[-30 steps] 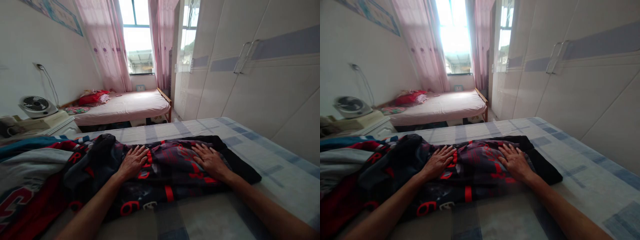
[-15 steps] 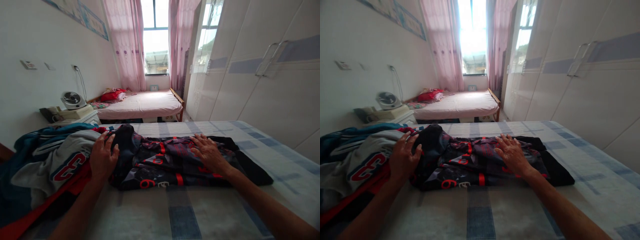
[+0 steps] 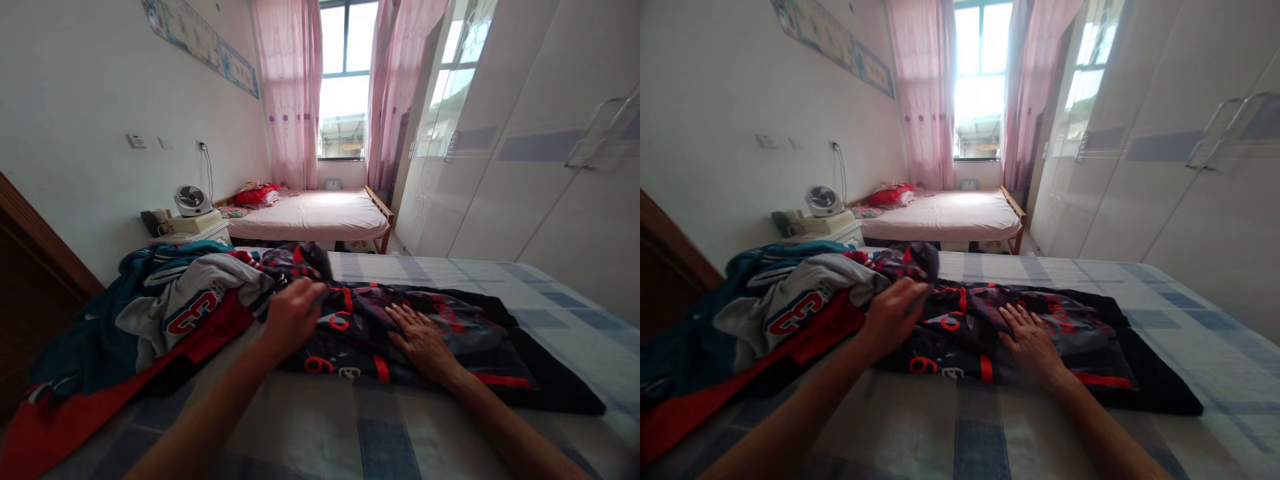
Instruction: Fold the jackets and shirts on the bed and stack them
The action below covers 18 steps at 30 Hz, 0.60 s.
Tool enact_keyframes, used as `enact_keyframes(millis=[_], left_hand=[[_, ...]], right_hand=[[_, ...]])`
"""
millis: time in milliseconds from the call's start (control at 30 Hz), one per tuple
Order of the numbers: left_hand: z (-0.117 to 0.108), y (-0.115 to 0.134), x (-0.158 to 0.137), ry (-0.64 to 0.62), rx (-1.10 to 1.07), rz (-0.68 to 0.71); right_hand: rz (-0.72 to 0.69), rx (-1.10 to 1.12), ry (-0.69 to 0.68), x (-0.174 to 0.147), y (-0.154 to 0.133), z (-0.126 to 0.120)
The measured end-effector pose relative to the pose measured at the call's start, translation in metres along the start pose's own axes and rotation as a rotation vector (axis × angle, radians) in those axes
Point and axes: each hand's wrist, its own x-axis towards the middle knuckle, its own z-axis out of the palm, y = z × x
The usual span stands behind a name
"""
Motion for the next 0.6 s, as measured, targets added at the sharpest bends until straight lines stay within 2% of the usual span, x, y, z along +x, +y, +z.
enact_keyframes(millis=[33, 100, 133, 200, 300, 433, 500, 600], left_hand=[[0.005, 0.015, -0.007, -0.126, -0.042, 0.156], [0.016, 0.038, -0.022, -0.323, -0.124, 0.361], [0.021, 0.045, -0.03, -0.368, -0.158, 0.407], [0.025, 0.048, -0.043, -0.344, -0.219, 0.407], [0.022, 0.03, -0.051, -0.147, -0.291, 0.217], [0.016, -0.011, -0.049, 0.076, -0.298, -0.2], [0.02, -0.029, -0.049, 0.113, -0.241, -0.305], [0.035, -0.044, -0.055, 0.049, -0.188, -0.314]], right_hand=[[0.005, 0.028, -0.005, 0.001, 0.0, -0.001], [0.023, 0.136, -0.017, 0.001, -0.001, -0.007], [0.041, 0.218, -0.018, 0.002, -0.001, -0.012], [0.1, 0.419, -0.003, 0.002, -0.004, -0.024], [0.19, 0.675, 0.048, 0.008, -0.013, -0.043], [0.248, 0.766, 0.069, 0.032, -0.032, -0.055], [0.264, 0.753, 0.057, 0.045, -0.043, -0.053], [0.175, 0.631, 0.072, 0.058, -0.06, -0.043]])
